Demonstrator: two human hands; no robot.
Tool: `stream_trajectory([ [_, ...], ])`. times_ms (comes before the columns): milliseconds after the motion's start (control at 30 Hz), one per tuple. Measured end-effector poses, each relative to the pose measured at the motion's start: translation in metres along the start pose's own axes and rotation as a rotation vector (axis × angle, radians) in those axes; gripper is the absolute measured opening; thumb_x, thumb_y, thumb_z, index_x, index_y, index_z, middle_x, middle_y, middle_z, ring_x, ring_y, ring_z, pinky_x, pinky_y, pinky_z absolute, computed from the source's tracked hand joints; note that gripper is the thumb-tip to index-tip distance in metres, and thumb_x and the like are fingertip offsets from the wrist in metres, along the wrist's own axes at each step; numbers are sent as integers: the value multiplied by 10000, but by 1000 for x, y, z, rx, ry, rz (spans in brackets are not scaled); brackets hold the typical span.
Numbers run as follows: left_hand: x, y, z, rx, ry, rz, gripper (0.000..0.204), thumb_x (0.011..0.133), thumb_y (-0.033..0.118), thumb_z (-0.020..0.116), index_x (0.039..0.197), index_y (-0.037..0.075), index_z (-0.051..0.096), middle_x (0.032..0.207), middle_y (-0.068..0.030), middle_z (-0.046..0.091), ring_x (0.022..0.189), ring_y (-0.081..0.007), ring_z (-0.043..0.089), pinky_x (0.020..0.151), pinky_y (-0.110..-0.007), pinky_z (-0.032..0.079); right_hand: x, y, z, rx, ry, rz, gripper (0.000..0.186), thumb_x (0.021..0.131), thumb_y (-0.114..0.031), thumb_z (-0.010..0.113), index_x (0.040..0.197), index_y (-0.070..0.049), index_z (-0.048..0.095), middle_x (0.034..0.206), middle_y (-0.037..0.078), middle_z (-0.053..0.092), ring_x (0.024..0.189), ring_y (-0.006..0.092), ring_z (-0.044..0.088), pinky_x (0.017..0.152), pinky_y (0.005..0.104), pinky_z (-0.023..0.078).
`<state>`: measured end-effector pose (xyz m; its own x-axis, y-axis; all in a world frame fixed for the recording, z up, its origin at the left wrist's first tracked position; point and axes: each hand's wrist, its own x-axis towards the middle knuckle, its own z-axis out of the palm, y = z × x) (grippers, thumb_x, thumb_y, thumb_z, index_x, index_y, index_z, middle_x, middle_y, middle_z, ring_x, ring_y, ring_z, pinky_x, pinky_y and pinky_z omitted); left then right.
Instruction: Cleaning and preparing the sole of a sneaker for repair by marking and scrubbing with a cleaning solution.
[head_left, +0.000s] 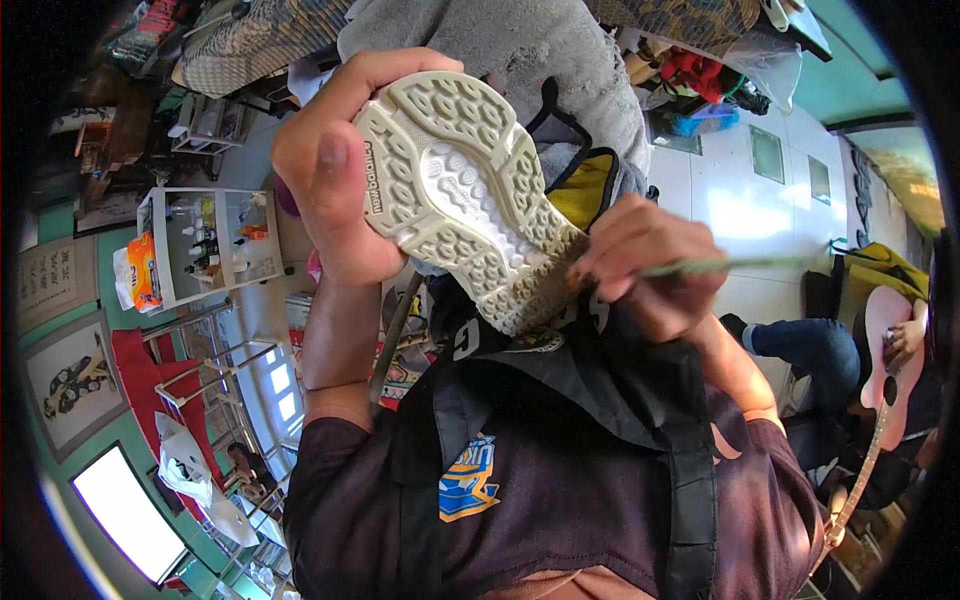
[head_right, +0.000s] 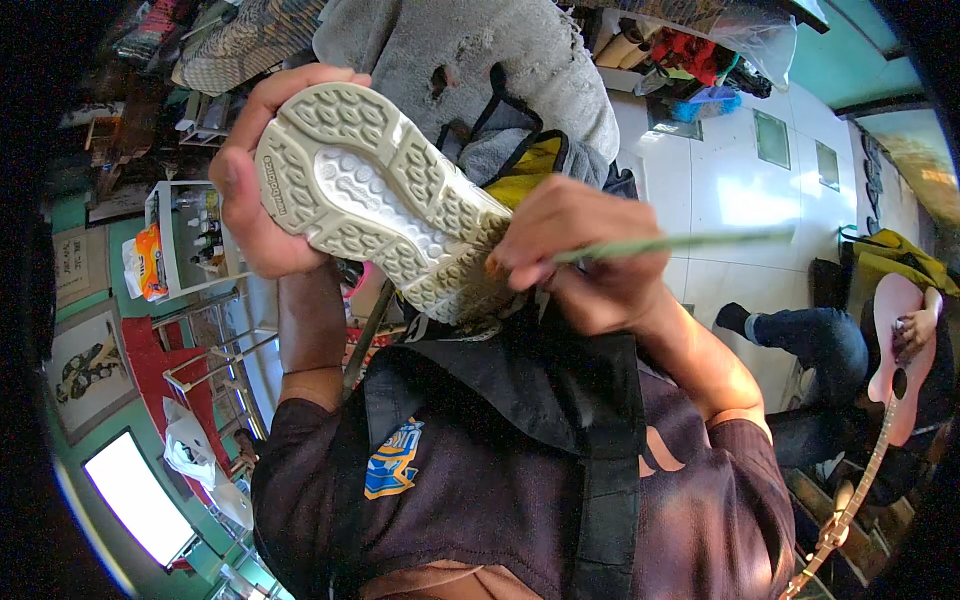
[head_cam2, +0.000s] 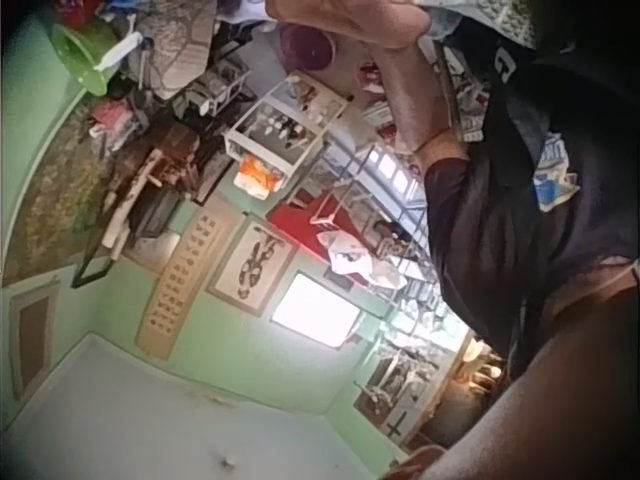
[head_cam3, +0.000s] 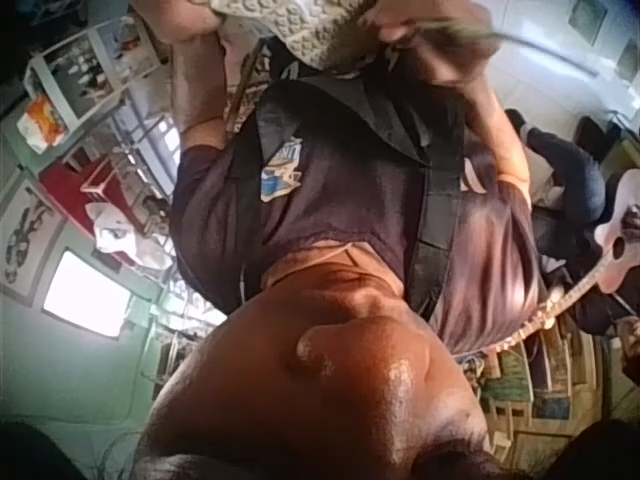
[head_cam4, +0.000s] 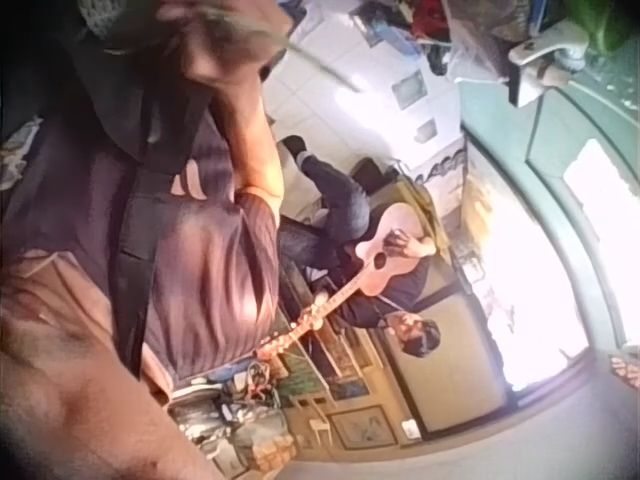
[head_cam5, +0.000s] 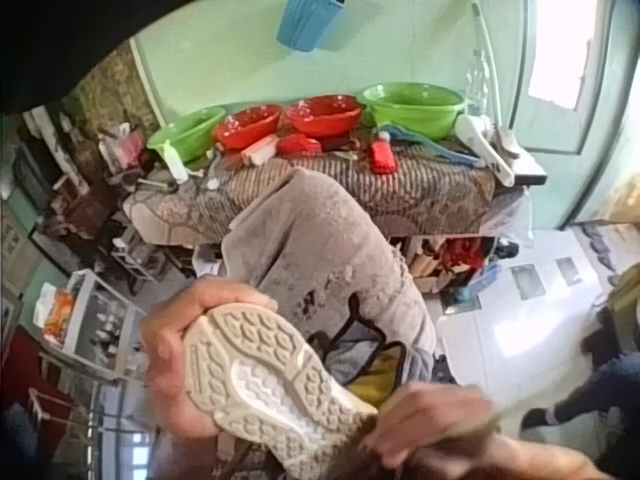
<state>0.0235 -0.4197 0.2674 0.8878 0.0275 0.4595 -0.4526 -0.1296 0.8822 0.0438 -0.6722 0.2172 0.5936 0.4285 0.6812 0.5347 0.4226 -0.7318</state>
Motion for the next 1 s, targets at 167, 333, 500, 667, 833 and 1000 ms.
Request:
stream_trajectory([
  [167,1,2,-4,-40,-103,54,813,977,564,344,1250,-178,532,1169,-312,660,1002,-298,700,879,-363,555,-4,1,0,-4,246,141,58,850,49,716,855,40,660,789,141,693,749,264,692,703,368,544],
  [333,0,6,-5,53,-97,43,821,981,565,334,1257,-185,524,1164,-311,660,998,-294,701,870,-365,557,3,4,3,-134,63,36,173,761,166,624,867,38,669,785,129,698,756,269,696,719,360,557],
  [500,0,6,-7,142,-86,44,813,986,555,335,1260,-188,518,1165,-313,658,1000,-290,702,868,-365,557,7,2,5,-396,4,-58,293,642,172,542,843,5,675,779,118,698,740,265,689,675,346,563],
  [667,0,3,-8,67,-88,61,823,984,559,343,1255,-199,513,1169,-320,654,1007,-301,701,872,-369,557,-1,3,2,-70,-40,-30,210,724,147,573,842,1,667,787,127,696,707,268,669,643,366,548],
  [833,-1,3,-7,-57,-92,65,822,991,562,330,1253,-195,516,1175,-324,652,1007,-304,699,875,-367,555,1,10,-7,71,133,-22,141,880,31,691,1005,29,626,861,173,700,713,287,653,702,362,519],
  [1000,-2,9,-4,47,-68,75,822,991,567,319,1248,-186,526,1154,-322,660,991,-298,700,858,-356,555,6,7,1,-234,52,6,148,758,129,655,842,12,689,778,98,711,753,260,698,713,365,536],
])
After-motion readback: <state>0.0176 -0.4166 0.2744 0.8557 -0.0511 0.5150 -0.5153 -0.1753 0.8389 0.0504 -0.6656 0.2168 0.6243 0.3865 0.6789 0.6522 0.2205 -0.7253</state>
